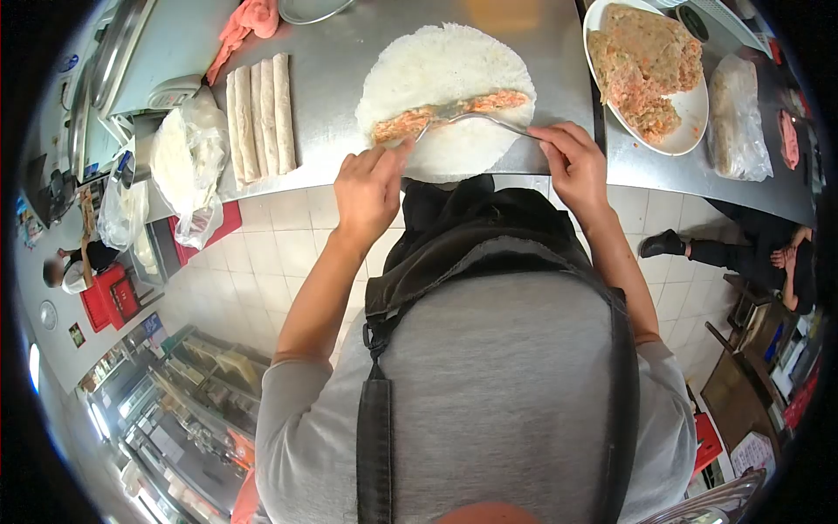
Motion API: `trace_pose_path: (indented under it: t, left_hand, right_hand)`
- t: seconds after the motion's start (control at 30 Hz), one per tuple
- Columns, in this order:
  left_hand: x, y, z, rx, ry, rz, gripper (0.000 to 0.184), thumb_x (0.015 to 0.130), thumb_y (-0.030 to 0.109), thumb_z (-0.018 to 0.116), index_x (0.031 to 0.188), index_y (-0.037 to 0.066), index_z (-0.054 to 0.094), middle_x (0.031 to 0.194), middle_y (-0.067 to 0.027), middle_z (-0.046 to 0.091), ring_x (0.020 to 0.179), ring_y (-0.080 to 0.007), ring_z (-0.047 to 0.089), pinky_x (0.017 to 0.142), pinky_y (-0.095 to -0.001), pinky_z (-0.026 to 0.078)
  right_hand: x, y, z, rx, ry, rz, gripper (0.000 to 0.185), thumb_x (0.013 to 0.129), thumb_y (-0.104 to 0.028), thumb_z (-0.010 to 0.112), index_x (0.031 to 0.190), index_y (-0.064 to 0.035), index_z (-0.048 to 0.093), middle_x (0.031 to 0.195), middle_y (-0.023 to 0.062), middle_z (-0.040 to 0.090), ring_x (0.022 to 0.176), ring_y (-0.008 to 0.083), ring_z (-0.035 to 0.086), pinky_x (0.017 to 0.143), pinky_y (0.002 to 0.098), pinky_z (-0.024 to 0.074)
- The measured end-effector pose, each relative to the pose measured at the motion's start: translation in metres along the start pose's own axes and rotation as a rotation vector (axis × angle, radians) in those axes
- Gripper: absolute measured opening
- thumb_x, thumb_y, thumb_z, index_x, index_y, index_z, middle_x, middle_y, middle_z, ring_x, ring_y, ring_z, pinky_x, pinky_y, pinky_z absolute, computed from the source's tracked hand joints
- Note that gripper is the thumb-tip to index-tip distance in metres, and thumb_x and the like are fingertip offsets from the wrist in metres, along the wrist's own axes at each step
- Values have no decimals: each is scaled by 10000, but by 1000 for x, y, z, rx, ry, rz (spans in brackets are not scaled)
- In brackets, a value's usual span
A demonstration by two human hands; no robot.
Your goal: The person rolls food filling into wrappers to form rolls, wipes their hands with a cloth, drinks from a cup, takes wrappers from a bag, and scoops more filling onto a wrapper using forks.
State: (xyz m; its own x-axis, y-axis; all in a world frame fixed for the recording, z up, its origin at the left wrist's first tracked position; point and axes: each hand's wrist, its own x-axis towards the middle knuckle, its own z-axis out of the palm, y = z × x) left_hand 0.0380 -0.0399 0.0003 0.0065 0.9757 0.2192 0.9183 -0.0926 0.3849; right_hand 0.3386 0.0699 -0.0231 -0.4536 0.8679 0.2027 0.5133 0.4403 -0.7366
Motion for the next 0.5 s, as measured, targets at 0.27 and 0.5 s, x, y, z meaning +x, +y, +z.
trace_pose_path:
  t: [0.27, 0.5]
  left_hand:
    - [-4, -18, -12, -9, 57, -25, 284, 911, 40, 674, 1171, 125, 751, 827, -101, 675, 698, -275, 590, 699, -375, 442]
    - [-14, -26, -30, -88, 91, -112, 305, 909, 21, 676, 1194, 111, 739, 804, -96, 656, 713, -266, 584, 707, -373, 445]
  right_hand:
    - [3, -22, 28, 10, -29, -84, 248, 871, 14, 672, 1065, -107, 769, 1003, 97, 698, 894, 293, 674, 771, 377, 552]
    - [2, -26, 33, 44, -23, -67, 243, 856, 8, 686, 1056, -104, 767, 978, 90, 695, 921, 300, 670, 791, 391, 548]
